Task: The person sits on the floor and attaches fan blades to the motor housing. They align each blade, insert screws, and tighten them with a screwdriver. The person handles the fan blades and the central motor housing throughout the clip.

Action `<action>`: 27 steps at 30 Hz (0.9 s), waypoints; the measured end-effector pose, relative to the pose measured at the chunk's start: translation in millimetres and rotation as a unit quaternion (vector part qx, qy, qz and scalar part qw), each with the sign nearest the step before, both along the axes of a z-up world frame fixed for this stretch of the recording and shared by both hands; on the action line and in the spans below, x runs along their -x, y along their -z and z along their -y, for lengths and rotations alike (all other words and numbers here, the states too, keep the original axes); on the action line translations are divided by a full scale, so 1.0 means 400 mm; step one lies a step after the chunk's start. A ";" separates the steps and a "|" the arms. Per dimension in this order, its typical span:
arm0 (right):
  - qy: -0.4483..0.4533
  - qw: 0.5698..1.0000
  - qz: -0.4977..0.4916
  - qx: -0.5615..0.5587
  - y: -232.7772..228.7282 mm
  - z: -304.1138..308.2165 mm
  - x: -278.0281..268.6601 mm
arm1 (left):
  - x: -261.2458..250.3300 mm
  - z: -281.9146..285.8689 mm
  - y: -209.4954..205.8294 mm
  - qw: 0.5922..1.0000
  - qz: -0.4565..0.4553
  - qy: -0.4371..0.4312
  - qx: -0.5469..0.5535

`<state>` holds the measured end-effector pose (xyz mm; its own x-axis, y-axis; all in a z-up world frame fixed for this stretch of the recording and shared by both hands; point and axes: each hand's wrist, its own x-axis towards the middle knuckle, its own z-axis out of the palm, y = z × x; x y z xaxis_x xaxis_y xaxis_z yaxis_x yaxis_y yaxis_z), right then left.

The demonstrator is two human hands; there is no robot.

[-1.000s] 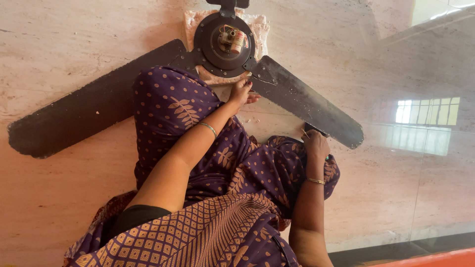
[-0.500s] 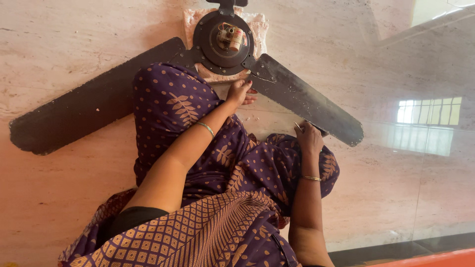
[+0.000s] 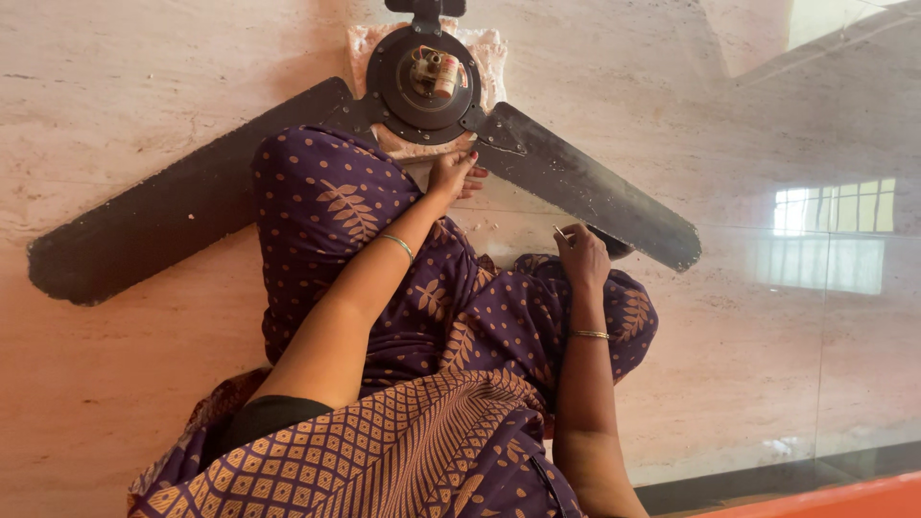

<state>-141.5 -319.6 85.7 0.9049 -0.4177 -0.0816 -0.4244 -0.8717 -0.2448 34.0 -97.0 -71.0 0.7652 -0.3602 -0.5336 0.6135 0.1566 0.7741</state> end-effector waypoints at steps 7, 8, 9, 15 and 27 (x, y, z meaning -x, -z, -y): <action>0.012 1.000 -0.010 0.001 0.001 -0.005 -0.004 | -0.006 -0.001 -0.013 1.000 -0.007 0.009 0.011; 0.013 1.000 -0.011 0.000 0.002 -0.005 -0.006 | -0.008 0.001 -0.016 1.000 -0.012 0.009 0.008; 0.015 1.000 -0.012 -0.002 0.003 -0.005 -0.008 | -0.010 0.004 -0.019 1.000 -0.017 0.009 0.005; 0.007 1.000 -0.027 0.000 0.014 -0.001 -0.015 | -0.009 0.002 -0.025 1.000 -0.024 0.015 0.012; -0.004 1.000 -0.027 -0.009 0.017 0.000 -0.017 | -0.001 0.001 -0.038 1.000 -0.019 0.013 0.009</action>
